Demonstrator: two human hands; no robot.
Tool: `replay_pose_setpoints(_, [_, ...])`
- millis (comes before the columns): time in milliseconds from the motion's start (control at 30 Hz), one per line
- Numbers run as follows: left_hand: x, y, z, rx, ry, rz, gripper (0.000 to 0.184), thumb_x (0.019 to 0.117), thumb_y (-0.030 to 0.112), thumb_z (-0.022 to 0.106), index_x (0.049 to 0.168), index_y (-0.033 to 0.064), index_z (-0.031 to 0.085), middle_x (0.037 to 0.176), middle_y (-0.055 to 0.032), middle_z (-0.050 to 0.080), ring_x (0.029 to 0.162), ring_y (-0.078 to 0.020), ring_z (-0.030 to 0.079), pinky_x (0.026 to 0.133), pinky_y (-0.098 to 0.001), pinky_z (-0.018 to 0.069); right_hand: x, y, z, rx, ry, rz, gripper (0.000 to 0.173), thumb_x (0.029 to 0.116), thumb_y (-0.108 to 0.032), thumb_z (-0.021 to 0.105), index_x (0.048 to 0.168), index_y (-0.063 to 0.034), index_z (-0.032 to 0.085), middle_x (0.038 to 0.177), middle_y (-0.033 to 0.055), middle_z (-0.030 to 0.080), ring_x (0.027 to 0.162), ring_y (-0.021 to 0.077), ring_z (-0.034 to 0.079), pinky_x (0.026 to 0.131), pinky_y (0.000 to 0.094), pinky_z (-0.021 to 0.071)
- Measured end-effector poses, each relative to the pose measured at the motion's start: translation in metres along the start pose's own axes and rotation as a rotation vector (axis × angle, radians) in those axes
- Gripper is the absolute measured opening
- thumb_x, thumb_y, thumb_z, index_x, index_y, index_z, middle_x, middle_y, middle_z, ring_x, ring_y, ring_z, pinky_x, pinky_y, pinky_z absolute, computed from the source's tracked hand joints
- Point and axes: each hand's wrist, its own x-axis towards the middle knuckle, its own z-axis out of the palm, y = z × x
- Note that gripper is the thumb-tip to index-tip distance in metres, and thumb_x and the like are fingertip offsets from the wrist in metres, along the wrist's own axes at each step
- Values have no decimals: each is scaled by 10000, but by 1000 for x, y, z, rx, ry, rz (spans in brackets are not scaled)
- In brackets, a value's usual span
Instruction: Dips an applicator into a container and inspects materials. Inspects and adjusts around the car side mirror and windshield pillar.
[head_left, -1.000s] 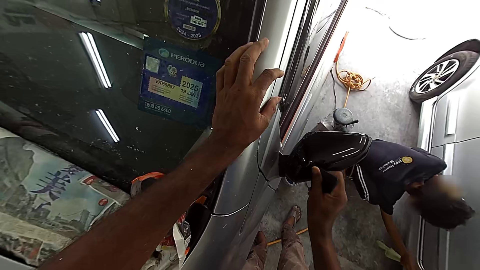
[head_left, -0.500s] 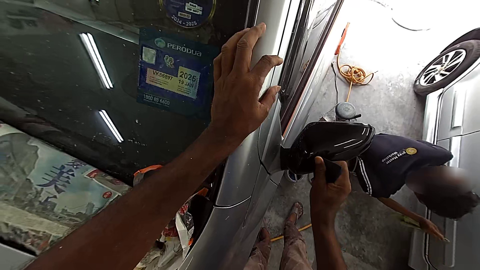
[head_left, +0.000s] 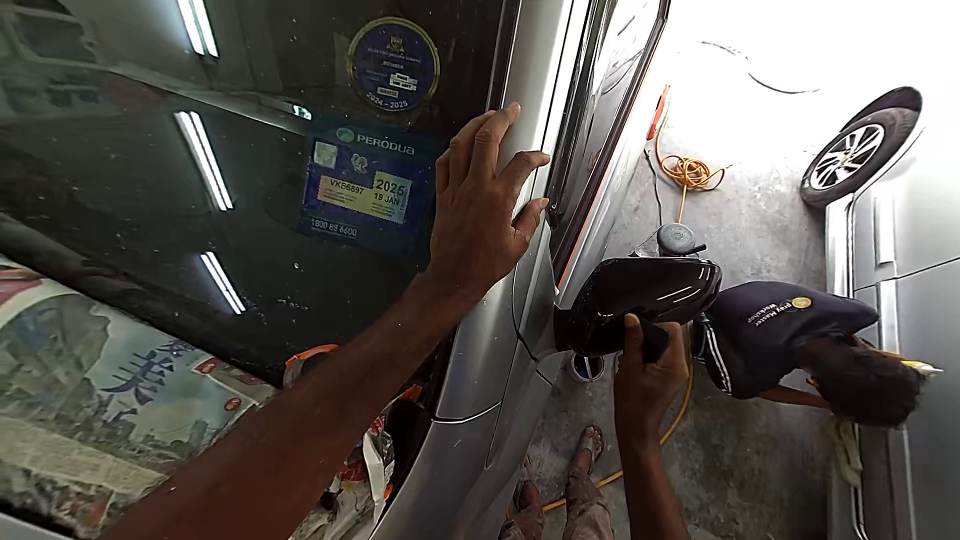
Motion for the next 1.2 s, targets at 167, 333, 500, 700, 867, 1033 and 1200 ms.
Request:
replay_pose_setpoints(167, [2,-1,0,-3,2,0,396,999,437,559,1360,295,637,1668,-37,314,1544,-294,236,1188,-509,250,3,1,-1,-31,4,-25,264,989,-293,692,870,-70,615,748,-3,568,611,72,565,561,255,517])
replay_pose_setpoints(333, [0,0,-1,-7,11,0,399,996,437,562,1360,294,639,1666,-43,318,1541,-302,241,1179,-511,262,0,0,1,-53,-9,-56,272,995,-296,678,851,-72,623,753,-5,570,632,73,573,569,253,520])
replay_pose_setpoints(500, [0,-1,1,-8,12,5,400,993,433,561,1363,298,636,1665,-47,319,1544,-303,235,1186,-512,256,13,3,-4,-80,-3,-81,284,1003,-302,670,839,-79,604,768,0,549,664,80,563,609,257,509])
replay_pose_setpoints(700, [1,-1,1,-3,10,-1,406,996,454,554,1366,307,634,1667,-39,317,1543,-298,238,1179,-513,261,10,4,-2,-71,0,-81,277,995,-302,682,845,-75,629,772,-8,569,673,59,578,611,230,517])
replay_pose_setpoints(867, [1,0,0,-11,14,-5,407,991,445,560,1364,302,637,1665,-42,321,1544,-298,234,1183,-514,254,-2,3,0,-61,-33,-77,278,995,-287,673,816,-79,626,746,-11,561,642,66,564,579,237,505])
replay_pose_setpoints(1033, [-1,1,0,-7,6,-1,416,985,443,570,1370,299,632,1665,-54,316,1540,-304,237,1172,-519,258,7,5,-2,-80,-10,-85,270,1007,-284,667,833,-84,613,766,-7,551,660,76,563,591,249,505])
replay_pose_setpoints(1200, [0,2,-1,-10,0,-11,415,986,447,573,1369,298,632,1664,-45,319,1542,-305,234,1177,-528,250,7,5,-2,-64,-15,-93,273,997,-288,675,828,-80,626,770,-6,572,659,68,573,589,239,511])
